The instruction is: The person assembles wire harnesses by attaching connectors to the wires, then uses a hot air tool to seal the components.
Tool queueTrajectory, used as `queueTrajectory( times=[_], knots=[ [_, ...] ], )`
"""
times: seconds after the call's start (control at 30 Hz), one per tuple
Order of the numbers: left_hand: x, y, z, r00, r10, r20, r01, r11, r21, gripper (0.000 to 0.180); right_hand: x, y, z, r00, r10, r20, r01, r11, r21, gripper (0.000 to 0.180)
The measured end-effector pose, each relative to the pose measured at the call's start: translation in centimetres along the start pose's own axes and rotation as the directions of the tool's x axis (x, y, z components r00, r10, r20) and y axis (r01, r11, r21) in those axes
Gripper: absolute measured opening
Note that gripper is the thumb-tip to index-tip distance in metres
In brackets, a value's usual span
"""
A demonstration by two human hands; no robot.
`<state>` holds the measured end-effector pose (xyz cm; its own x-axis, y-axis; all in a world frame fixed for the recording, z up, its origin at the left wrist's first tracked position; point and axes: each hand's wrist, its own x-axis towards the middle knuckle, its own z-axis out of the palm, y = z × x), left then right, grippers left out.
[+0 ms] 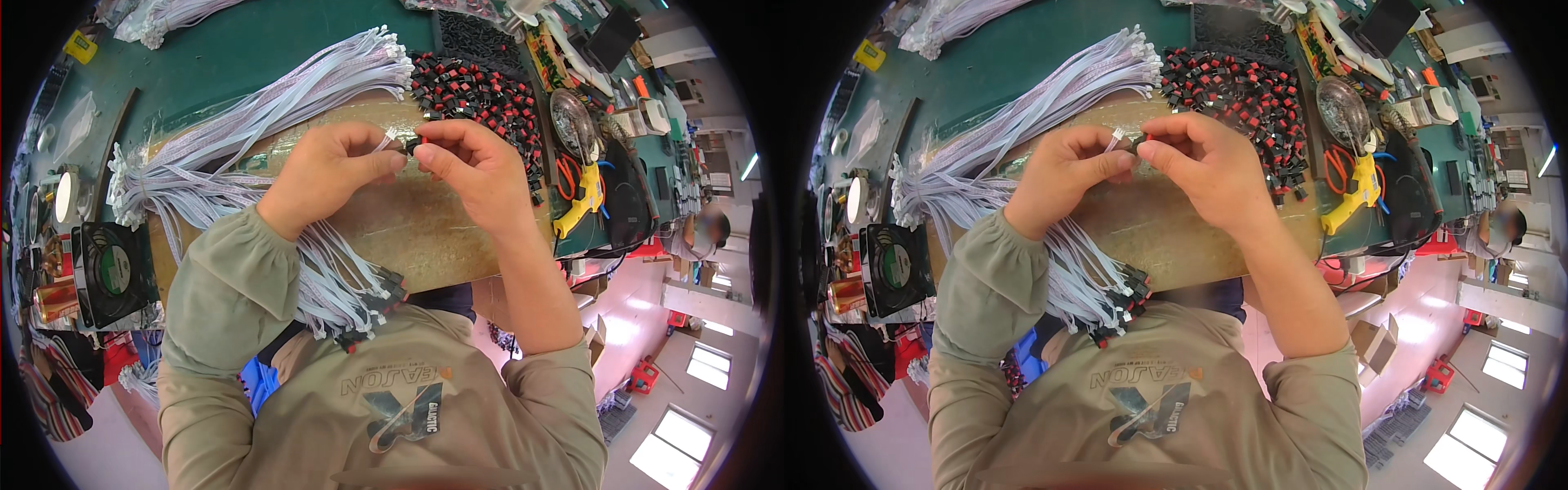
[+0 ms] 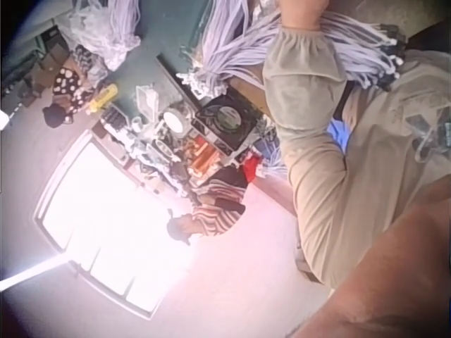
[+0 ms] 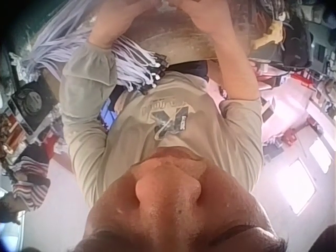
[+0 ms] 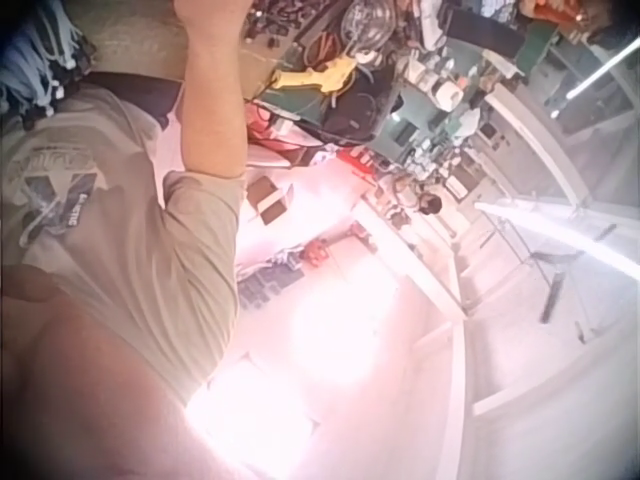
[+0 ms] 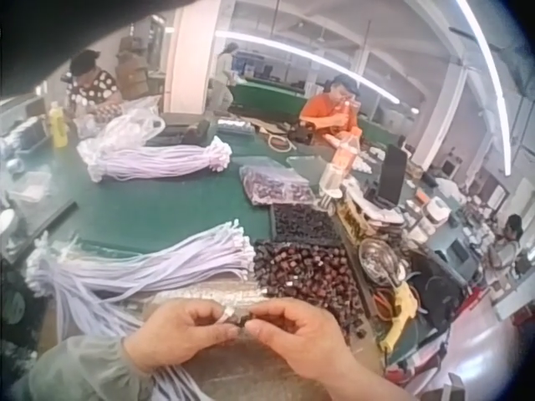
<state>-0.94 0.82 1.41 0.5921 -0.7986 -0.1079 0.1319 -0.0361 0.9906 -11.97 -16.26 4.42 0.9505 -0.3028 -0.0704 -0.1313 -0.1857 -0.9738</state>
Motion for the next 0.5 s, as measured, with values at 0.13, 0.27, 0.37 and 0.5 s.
queueTrajectory(
  times=[0.13,0.27,0.37,0.5],
  knots=[
    [0.0,-0.1,0.0,1.0,0.01,-0.023,-0.011,1.0,-0.006,0.019,-0.1,0.4,0.4,1.0,0.014,-0.004,-0.013,0.994,0.109,0.03],
    [-0.1,0.0,0.1,0.999,0.006,-0.042,-0.007,1.0,-0.019,0.019,-0.2,0.5,0.5,0.999,0.033,-0.01,-0.032,0.995,0.099,0.029],
    [-0.1,-0.2,0.1,0.998,0.029,-0.059,-0.029,1.0,0.007,0.018,-0.2,0.6,0.4,1.0,0.02,0.002,-0.02,0.996,0.088,0.029],
    [-0.3,-0.3,0.2,0.994,0.051,-0.092,-0.042,0.995,0.095,0.018,-0.1,1.2,0.6,1.0,-0.02,-0.008,0.02,0.999,0.027,0.027]
  ],
)
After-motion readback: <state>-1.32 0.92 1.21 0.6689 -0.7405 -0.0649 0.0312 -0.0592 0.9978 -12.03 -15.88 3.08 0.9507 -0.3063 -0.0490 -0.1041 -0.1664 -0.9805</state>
